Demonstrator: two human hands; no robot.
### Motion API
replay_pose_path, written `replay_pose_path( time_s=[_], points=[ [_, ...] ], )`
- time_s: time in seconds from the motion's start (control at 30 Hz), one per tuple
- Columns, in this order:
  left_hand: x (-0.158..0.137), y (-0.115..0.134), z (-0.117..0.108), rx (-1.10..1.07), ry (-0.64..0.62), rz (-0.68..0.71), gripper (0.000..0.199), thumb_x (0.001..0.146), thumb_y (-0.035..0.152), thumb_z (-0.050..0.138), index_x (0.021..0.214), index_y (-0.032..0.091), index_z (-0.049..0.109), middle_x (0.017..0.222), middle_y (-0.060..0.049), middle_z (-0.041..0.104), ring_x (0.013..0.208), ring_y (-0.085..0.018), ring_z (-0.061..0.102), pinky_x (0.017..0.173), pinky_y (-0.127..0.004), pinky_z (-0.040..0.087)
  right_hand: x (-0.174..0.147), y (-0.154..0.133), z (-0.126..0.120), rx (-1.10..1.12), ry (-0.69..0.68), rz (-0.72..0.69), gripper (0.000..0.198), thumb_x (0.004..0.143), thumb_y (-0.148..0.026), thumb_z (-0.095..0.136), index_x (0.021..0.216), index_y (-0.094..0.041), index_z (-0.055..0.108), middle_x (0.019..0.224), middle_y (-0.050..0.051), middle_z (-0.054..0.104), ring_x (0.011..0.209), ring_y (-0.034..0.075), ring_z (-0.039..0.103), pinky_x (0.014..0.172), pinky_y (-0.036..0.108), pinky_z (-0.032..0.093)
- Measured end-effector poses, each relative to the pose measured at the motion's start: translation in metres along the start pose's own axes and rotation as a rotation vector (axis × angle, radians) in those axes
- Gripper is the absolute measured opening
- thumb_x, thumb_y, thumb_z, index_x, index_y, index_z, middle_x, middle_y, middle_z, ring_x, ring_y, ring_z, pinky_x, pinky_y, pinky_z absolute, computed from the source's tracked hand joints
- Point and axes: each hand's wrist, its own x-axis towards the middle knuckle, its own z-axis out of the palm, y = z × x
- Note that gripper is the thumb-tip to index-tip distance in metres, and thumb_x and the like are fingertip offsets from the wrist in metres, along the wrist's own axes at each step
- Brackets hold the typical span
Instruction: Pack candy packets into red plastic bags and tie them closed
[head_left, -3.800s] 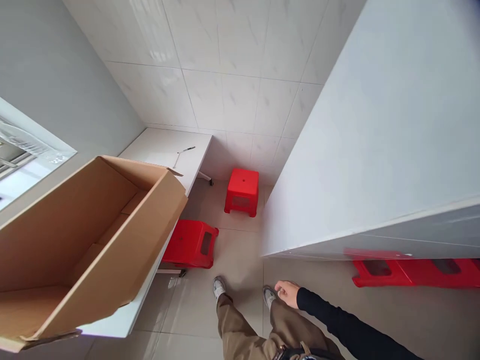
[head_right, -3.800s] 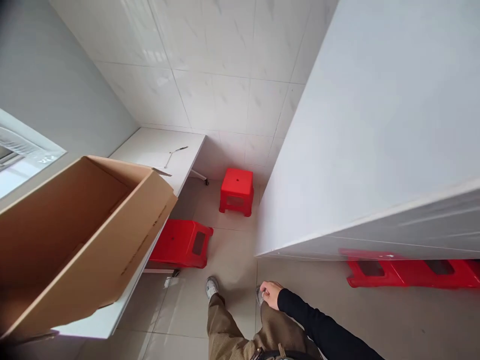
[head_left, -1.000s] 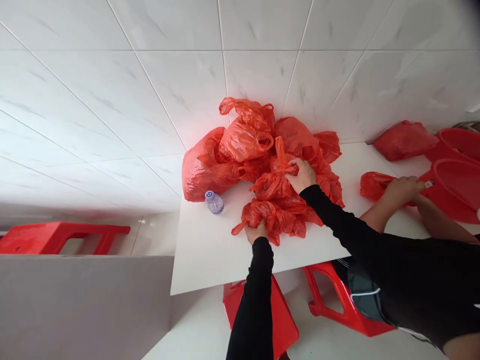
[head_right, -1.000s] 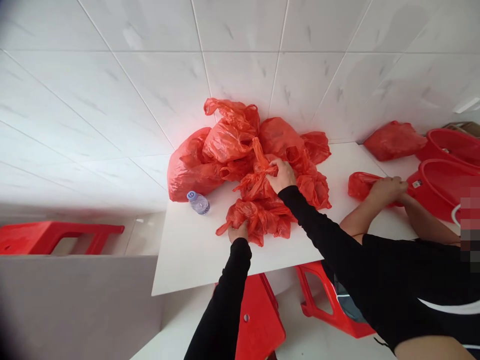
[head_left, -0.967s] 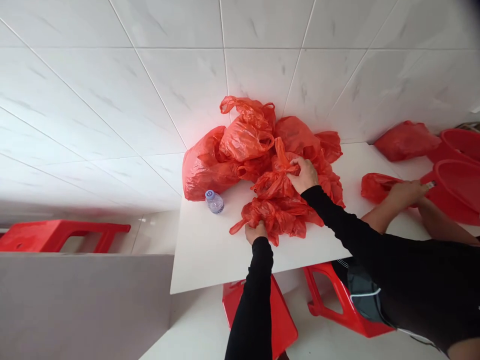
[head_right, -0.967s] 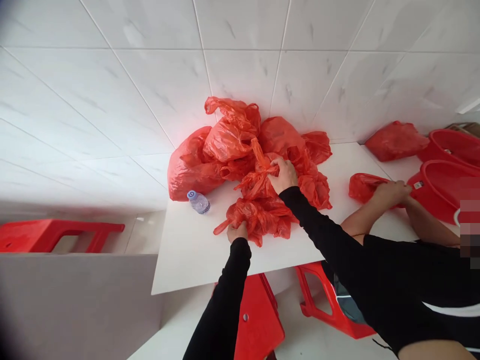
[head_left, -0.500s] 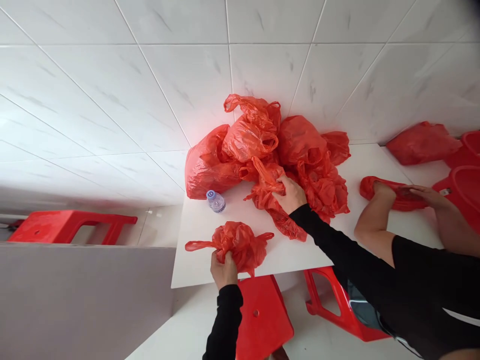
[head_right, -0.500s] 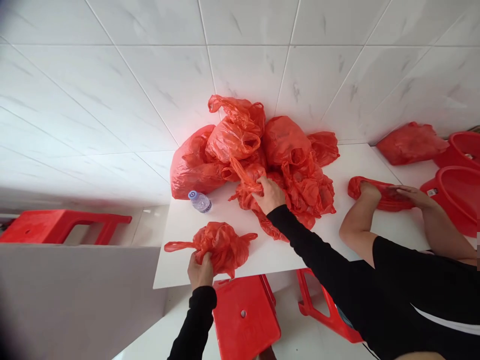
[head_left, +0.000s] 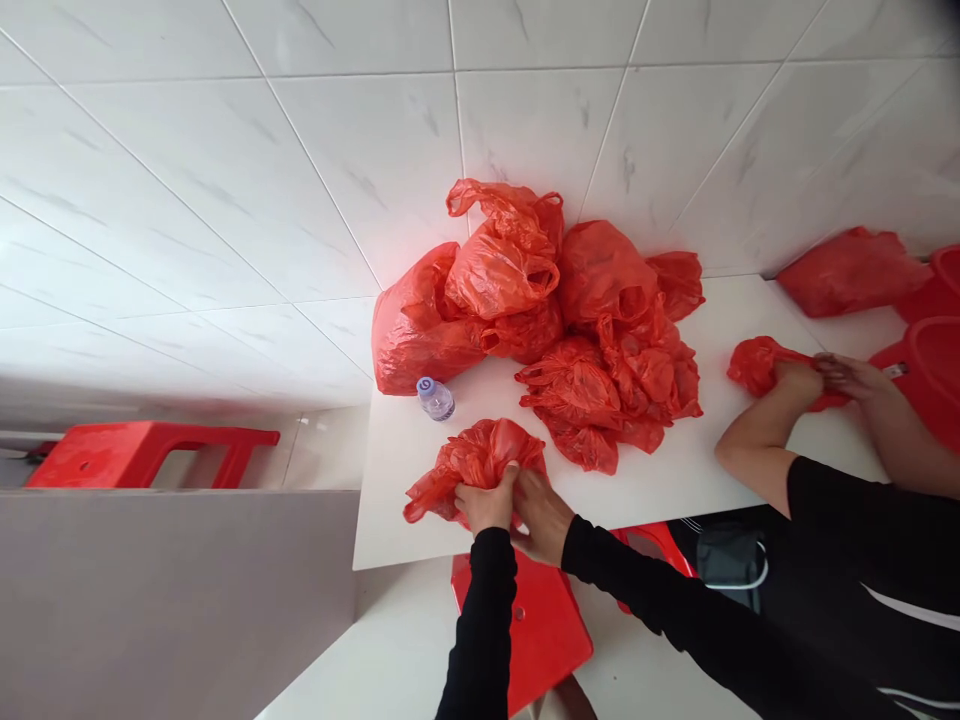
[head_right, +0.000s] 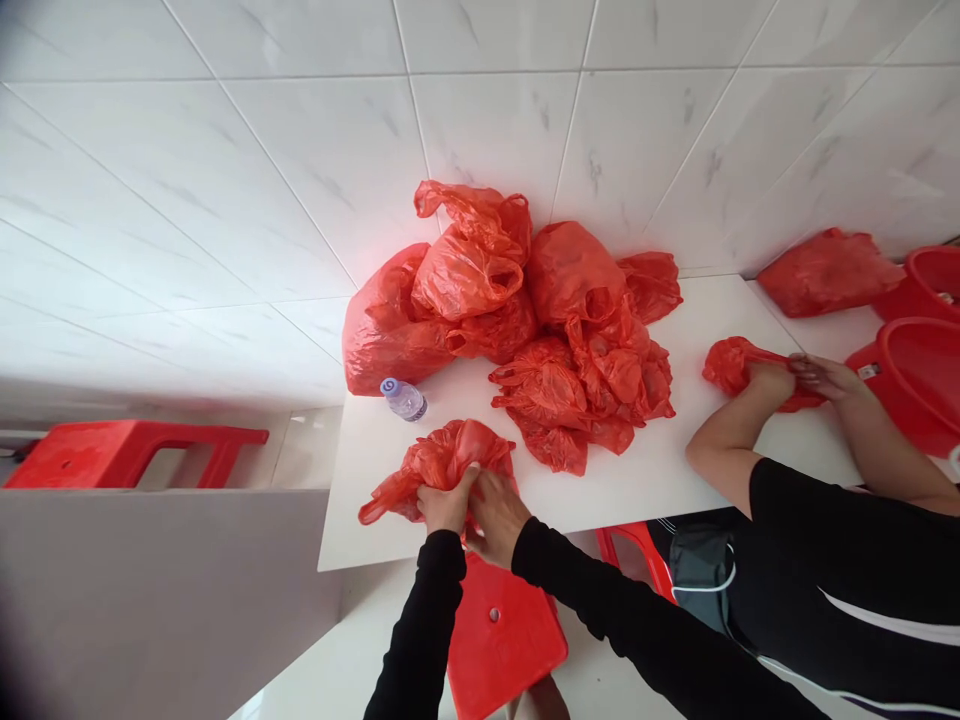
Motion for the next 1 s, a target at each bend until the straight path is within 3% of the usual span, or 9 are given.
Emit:
replay_pose_path(
  time_s=[0.1, 0.2, 0.3, 0.4, 0.5, 0.63, 0.7, 0.8, 1.0],
  points=[
    [0.009, 0.002, 0.002, 0.026, 0.06, -0.042, 0.041, 0.092, 0.036, 0.068, 0.126, 0.015, 0.059, 0.125, -0.011, 0.063, 0.113, -0.027, 0.063, 0.098, -0.05, 0.051, 0.004, 0.013, -0.035, -0.023, -0.061, -0.059, 0.042, 0.083, -0.033, 0.072, 0.124, -0.025, 0.066, 0.126, 0.008, 0.064, 0.111, 0.024, 0.06, 0.089, 0.035, 0.053],
    [0.012, -0.003, -0.003, 0.028, 0.105, -0.013, 0.035, 0.093, 0.034, 0.067, 0.123, 0.016, 0.061, 0.121, -0.01, 0.065, 0.11, -0.025, 0.064, 0.096, -0.047, 0.053, 0.023, 0.053, -0.075, -0.145, 0.063, 0.13, 0.034, 0.099, -0.03, 0.052, 0.132, -0.024, 0.061, 0.126, 0.01, 0.064, 0.116, 0.025, 0.057, 0.101, 0.041, 0.046],
    [0.01, -0.013, -0.013, 0.028, 0.147, 0.021, 0.033, 0.093, 0.035, 0.066, 0.12, 0.015, 0.063, 0.116, -0.009, 0.067, 0.106, -0.024, 0.066, 0.094, -0.046, 0.054, 0.05, 0.101, -0.099, -0.293, 0.202, 0.354, 0.057, 0.088, -0.031, 0.07, 0.141, -0.017, 0.054, 0.138, 0.021, 0.052, 0.133, 0.042, 0.039, 0.107, 0.06, 0.031],
    [0.01, -0.022, -0.027, 0.039, 0.195, 0.029, 0.032, 0.094, 0.035, 0.066, 0.117, 0.014, 0.063, 0.111, -0.008, 0.068, 0.101, -0.022, 0.067, 0.092, -0.045, 0.054, 0.071, 0.129, -0.106, -0.352, 0.216, 0.447, 0.052, 0.077, -0.02, 0.077, 0.127, -0.017, 0.064, 0.127, 0.021, 0.056, 0.122, 0.041, 0.047, 0.098, 0.053, 0.039],
    [0.013, -0.029, -0.042, 0.053, 0.247, 0.015, 0.03, 0.094, 0.035, 0.066, 0.116, 0.014, 0.064, 0.108, -0.008, 0.068, 0.099, -0.022, 0.067, 0.091, -0.044, 0.055, 0.081, 0.131, -0.117, -0.348, 0.24, 0.472, 0.026, 0.085, -0.017, 0.064, 0.111, -0.017, 0.069, 0.106, 0.016, 0.061, 0.102, 0.032, 0.056, 0.084, 0.04, 0.045],
    [0.016, -0.036, -0.058, 0.046, 0.257, 0.016, 0.029, 0.094, 0.033, 0.066, 0.115, 0.014, 0.064, 0.106, -0.007, 0.069, 0.097, -0.021, 0.067, 0.09, -0.043, 0.055, 0.078, 0.103, -0.134, -0.304, 0.345, 0.442, 0.028, 0.091, -0.021, 0.055, 0.117, -0.015, 0.062, 0.106, 0.014, 0.059, 0.103, 0.031, 0.055, 0.085, 0.039, 0.045],
    [0.015, -0.036, -0.064, 0.052, 0.255, 0.016, 0.028, 0.093, 0.032, 0.067, 0.115, 0.014, 0.064, 0.106, -0.007, 0.069, 0.097, -0.021, 0.067, 0.09, -0.043, 0.055, 0.072, 0.08, -0.125, -0.256, 0.365, 0.384, 0.026, 0.091, -0.022, 0.054, 0.116, -0.018, 0.061, 0.108, 0.012, 0.058, 0.103, 0.029, 0.056, 0.086, 0.038, 0.045],
    [0.009, -0.029, -0.066, 0.083, 0.254, 0.015, 0.028, 0.093, 0.03, 0.067, 0.115, 0.014, 0.064, 0.107, -0.007, 0.068, 0.1, -0.023, 0.066, 0.092, -0.045, 0.054, 0.065, 0.045, -0.084, -0.153, 0.315, 0.284, 0.021, 0.085, -0.016, 0.061, 0.105, -0.021, 0.064, 0.104, 0.009, 0.061, 0.097, 0.025, 0.059, 0.079, 0.032, 0.048],
    [-0.006, -0.003, -0.035, 0.159, 0.171, 0.093, 0.045, 0.089, 0.039, 0.07, 0.124, 0.014, 0.059, 0.125, -0.012, 0.063, 0.118, -0.028, 0.06, 0.099, -0.049, 0.05, 0.054, 0.007, 0.001, 0.059, 0.177, 0.169, 0.02, 0.088, -0.017, 0.064, 0.108, -0.02, 0.063, 0.092, 0.003, 0.064, 0.083, 0.019, 0.063, 0.068, 0.028, 0.05]
  ],
)
